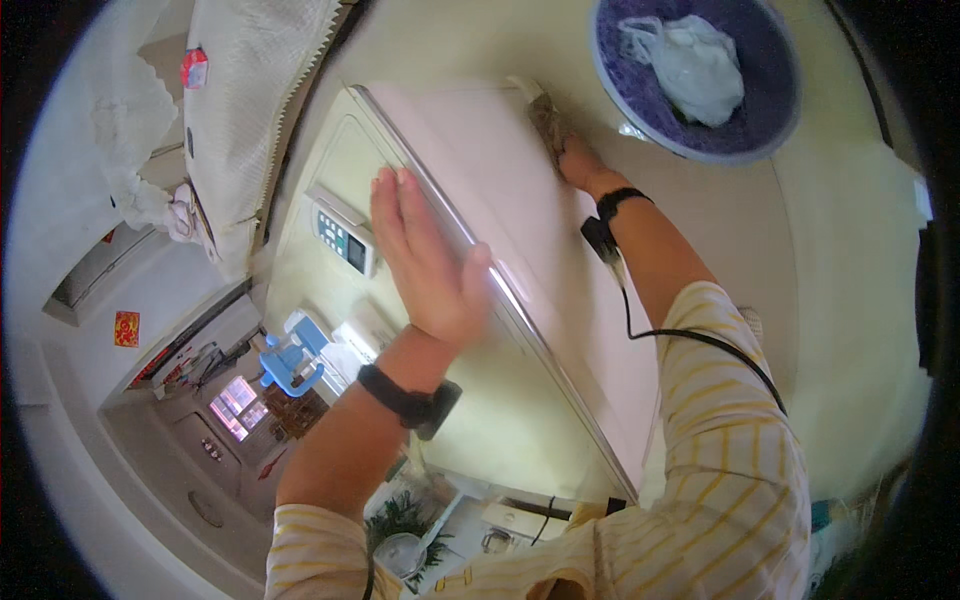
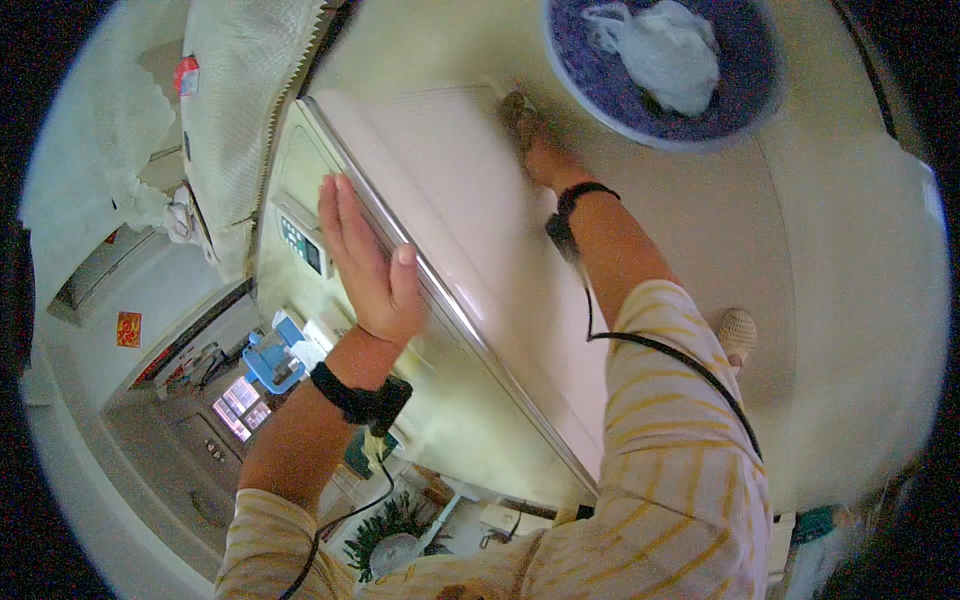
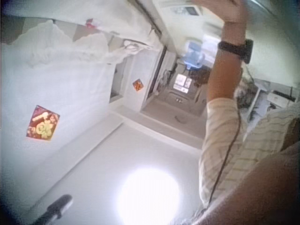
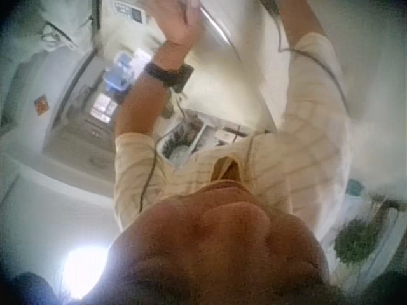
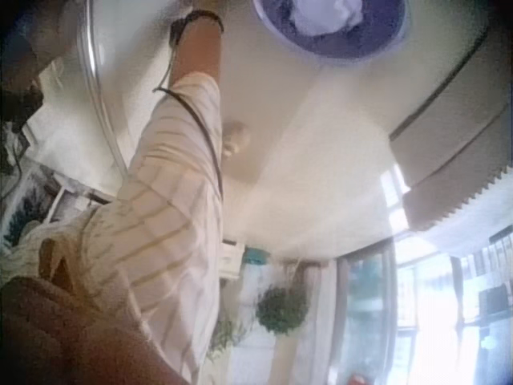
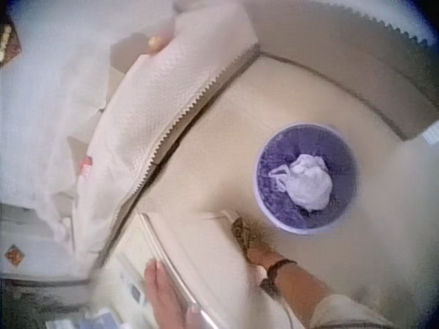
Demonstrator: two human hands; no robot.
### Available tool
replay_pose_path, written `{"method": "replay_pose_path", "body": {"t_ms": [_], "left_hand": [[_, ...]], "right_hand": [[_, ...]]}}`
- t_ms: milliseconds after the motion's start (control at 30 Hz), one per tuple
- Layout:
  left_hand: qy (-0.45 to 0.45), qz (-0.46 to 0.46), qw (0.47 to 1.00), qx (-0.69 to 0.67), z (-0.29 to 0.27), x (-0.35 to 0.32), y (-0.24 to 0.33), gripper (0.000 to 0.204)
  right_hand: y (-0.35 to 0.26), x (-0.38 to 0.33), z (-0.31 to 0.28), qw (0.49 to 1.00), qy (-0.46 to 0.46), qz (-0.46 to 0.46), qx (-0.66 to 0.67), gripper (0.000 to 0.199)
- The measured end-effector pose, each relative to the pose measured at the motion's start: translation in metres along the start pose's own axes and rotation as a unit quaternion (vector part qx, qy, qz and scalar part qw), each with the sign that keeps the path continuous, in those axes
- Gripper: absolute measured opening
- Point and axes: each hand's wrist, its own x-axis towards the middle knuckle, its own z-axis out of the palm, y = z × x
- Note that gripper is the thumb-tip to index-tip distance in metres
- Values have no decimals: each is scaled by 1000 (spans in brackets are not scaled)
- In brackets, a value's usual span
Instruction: The person wipes the surfaces of a white TV stand with a cloth, opens a drawer to retrieve a package and a box, and continues wiping the exterior and handle of the stand.
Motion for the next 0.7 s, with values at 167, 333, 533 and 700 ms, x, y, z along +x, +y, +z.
{"method": "replay_pose_path", "body": {"t_ms": [167, 333, 533, 700], "left_hand": [[8, 11, 1000, 3, 3, -3, -4, 69], [10, 20, 1000, -1, 0, -5, -6, 67], [11, 37, 999, 5, 1, -6, -10, 65], [12, 32, 999, 39, 2, -10, -13, 64]], "right_hand": [[54, -130, -31, 934, -303, 112, -153, 57], [70, -291, -58, 934, -277, 226, 5, 60], [64, -414, -87, 939, -249, 163, -170, 41], [86, -429, -106, 867, -387, 300, -95, 31]]}}
